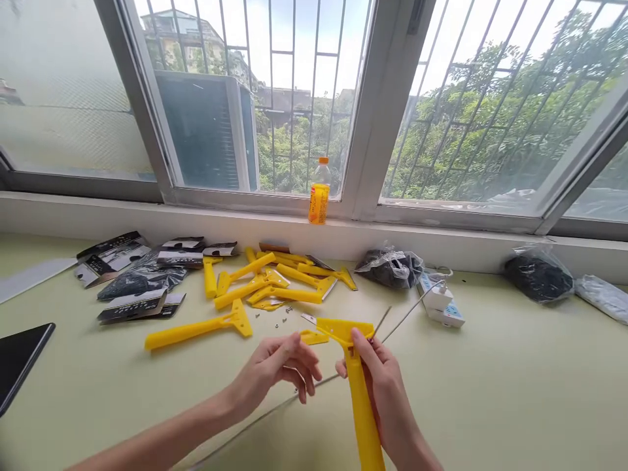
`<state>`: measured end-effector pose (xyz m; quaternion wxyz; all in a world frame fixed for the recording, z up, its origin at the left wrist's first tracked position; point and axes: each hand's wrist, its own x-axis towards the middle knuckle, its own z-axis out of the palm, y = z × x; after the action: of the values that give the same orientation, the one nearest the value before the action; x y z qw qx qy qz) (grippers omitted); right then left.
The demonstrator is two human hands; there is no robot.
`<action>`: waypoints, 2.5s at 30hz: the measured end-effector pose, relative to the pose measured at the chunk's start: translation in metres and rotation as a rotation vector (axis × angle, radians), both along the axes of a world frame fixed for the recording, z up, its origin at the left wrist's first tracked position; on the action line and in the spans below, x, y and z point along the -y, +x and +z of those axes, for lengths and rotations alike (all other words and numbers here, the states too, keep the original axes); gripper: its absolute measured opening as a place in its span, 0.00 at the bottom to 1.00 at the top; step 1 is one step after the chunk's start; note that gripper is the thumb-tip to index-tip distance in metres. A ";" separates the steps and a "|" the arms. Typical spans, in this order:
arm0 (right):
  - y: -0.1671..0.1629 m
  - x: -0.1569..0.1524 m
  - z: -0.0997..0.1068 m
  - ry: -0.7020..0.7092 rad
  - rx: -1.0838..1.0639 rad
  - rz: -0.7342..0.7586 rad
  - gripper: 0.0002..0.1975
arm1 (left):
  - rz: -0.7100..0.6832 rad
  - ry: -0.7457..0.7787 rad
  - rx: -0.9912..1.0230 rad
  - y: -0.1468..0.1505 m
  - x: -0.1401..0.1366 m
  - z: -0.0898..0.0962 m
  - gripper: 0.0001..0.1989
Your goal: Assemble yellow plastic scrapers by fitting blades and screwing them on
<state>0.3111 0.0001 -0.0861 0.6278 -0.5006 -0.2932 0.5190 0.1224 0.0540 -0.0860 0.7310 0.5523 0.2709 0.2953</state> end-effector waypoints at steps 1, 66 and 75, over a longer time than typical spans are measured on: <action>0.007 -0.001 0.001 -0.004 -0.017 -0.011 0.20 | 0.120 0.132 -0.062 -0.007 -0.012 -0.001 0.29; -0.034 0.005 -0.026 -0.042 0.430 0.482 0.27 | 0.338 0.231 -0.143 -0.035 0.004 -0.032 0.18; -0.037 0.009 -0.019 -0.046 0.402 0.330 0.28 | 0.343 0.260 -0.184 -0.036 0.005 -0.027 0.19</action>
<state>0.2740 -0.0089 -0.1050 0.4522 -0.5531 -0.4779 0.5112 0.0867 0.0486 -0.1127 0.5651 0.6124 0.3857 0.3960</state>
